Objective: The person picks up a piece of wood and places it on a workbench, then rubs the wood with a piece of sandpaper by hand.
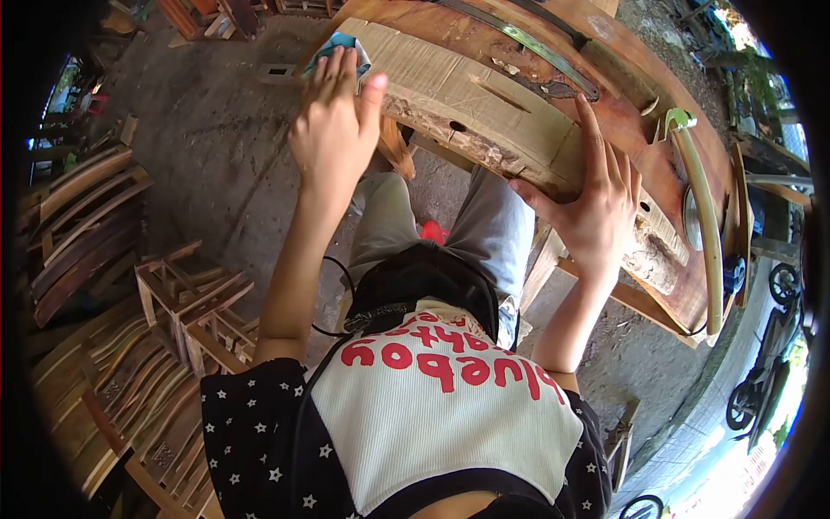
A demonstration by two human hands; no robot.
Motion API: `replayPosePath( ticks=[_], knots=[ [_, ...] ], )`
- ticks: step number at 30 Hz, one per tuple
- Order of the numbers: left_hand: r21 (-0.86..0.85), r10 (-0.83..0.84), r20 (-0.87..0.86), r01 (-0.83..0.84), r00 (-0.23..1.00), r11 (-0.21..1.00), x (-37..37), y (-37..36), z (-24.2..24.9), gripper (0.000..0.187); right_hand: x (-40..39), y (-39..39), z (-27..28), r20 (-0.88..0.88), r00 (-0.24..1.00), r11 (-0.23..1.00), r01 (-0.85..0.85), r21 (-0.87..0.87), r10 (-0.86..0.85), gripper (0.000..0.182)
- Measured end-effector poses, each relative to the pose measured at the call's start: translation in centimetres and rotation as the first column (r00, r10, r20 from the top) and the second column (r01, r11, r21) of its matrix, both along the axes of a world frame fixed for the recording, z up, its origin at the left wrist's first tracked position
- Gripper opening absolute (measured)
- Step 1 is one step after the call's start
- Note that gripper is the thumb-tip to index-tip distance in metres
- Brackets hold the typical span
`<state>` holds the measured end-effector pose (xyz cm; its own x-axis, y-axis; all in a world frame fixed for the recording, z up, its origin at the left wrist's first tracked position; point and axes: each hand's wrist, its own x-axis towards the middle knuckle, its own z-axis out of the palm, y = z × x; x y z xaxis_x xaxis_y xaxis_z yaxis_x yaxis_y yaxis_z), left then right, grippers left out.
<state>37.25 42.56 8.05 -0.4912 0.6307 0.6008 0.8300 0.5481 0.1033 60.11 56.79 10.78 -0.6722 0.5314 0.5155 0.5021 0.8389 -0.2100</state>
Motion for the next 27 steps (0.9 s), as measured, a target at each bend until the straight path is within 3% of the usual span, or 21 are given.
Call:
replayPosePath(
  ticks=[1, 3, 5, 7, 9, 11, 13, 14, 16, 17, 18, 20, 21, 24, 25, 26, 27],
  knots=[
    [0.026, -0.002, -0.091, 0.005, 0.996, 1.0, -0.6, 0.6, 0.1, 0.074, 0.0, 0.0, 0.1, 0.007, 1.0, 1.0, 0.003, -0.004, -0.003, 0.107],
    [-0.063, -0.028, 0.229, 0.044, 0.973, 0.997, 4.1, 2.0, 0.3, 0.077, 0.0, -0.1, 0.1, 0.003, 1.0, 1.0, 0.014, -0.02, -0.014, 0.109],
    [0.254, -0.398, 0.073, 0.369, 0.914, 0.894, 9.0, 4.6, -0.9, 0.079, 0.1, 0.0, 0.0, 0.006, 1.0, 0.999, 0.024, -0.034, -0.024, 0.11],
    [0.139, -0.559, 0.042, 0.549, 0.828, 0.824, 13.2, 4.8, -0.8, 0.077, 0.2, 0.5, -0.9, 0.028, 0.998, 0.998, 0.049, -0.046, -0.048, 0.112],
    [0.192, -0.606, 0.118, 0.581, 0.786, 0.791, 11.9, 4.7, -0.9, 0.074, 0.2, 0.7, -1.0, -0.009, 0.999, 0.999, 0.037, -0.006, -0.037, 0.115],
    [0.202, -0.405, 0.047, 0.389, 0.913, 0.899, 7.8, 4.3, 0.1, 0.073, 0.1, -0.1, 0.3, -0.057, 0.998, 0.997, -0.002, -0.078, -0.002, 0.119],
    [0.051, -0.124, 0.112, 0.119, 0.986, 0.992, 2.2, 3.3, -0.6, 0.072, 0.2, -0.1, 0.4, -0.025, 0.999, 0.995, 0.019, -0.096, -0.021, 0.122],
    [0.047, -0.131, 0.107, 0.127, 0.986, 0.991, 2.5, 3.4, -0.2, 0.072, 0.2, -0.2, 0.5, 0.021, 0.999, 0.991, 0.033, -0.13, -0.031, 0.122],
    [-0.086, -0.076, 0.311, 0.108, 0.947, 0.99, 4.3, 3.8, 0.6, 0.072, 0.2, -0.3, 0.6, 0.067, 0.997, 0.986, 0.054, -0.16, -0.044, 0.121],
    [0.112, -0.196, 0.054, 0.189, 0.979, 0.976, 6.5, 5.1, -0.5, 0.068, 0.1, -0.3, 0.5, 0.024, 0.999, 0.992, 0.04, -0.121, -0.037, 0.122],
    [0.224, -0.367, -0.01, 0.36, 0.93, 0.906, 9.3, 6.2, -0.6, 0.063, -0.1, -0.3, 0.4, -0.017, 0.999, 0.996, 0.027, -0.081, -0.028, 0.123],
    [0.2, -0.631, 0.096, 0.607, 0.77, 0.77, 14.0, 6.0, -0.8, 0.064, 0.3, 0.5, -1.4, 0.008, 0.999, 0.999, 0.044, -0.018, -0.043, 0.124],
    [0.171, -0.63, 0.097, 0.61, 0.771, 0.773, 14.4, 5.7, -1.1, 0.064, 0.6, 1.0, -1.9, 0.025, 0.998, 0.998, 0.049, 0.044, -0.05, 0.124],
    [0.236, -0.625, 0.142, 0.587, 0.767, 0.774, 9.7, 4.7, 0.0, 0.058, 0.4, -0.1, 0.0, 0.027, 0.999, 0.997, 0.032, -0.065, -0.031, 0.127],
    [0.179, -0.505, 0.016, 0.494, 0.863, 0.851, 6.8, 4.5, 0.2, 0.055, 0.4, -0.4, 0.4, 0.019, 0.999, 0.992, 0.031, -0.122, -0.029, 0.128],
    [-0.184, -0.155, 0.284, 0.213, 0.946, 0.96, 5.1, 3.3, 1.5, 0.054, 0.3, -0.3, 0.4, 0.001, 1.0, 0.993, 0.02, -0.116, -0.02, 0.129],
    [0.101, -0.268, 0.071, 0.26, 0.961, 0.96, 1.8, 3.6, -0.2, 0.054, 0.3, -0.3, 0.4, -0.003, 1.0, 0.993, 0.022, -0.117, -0.023, 0.129]
  ],
)
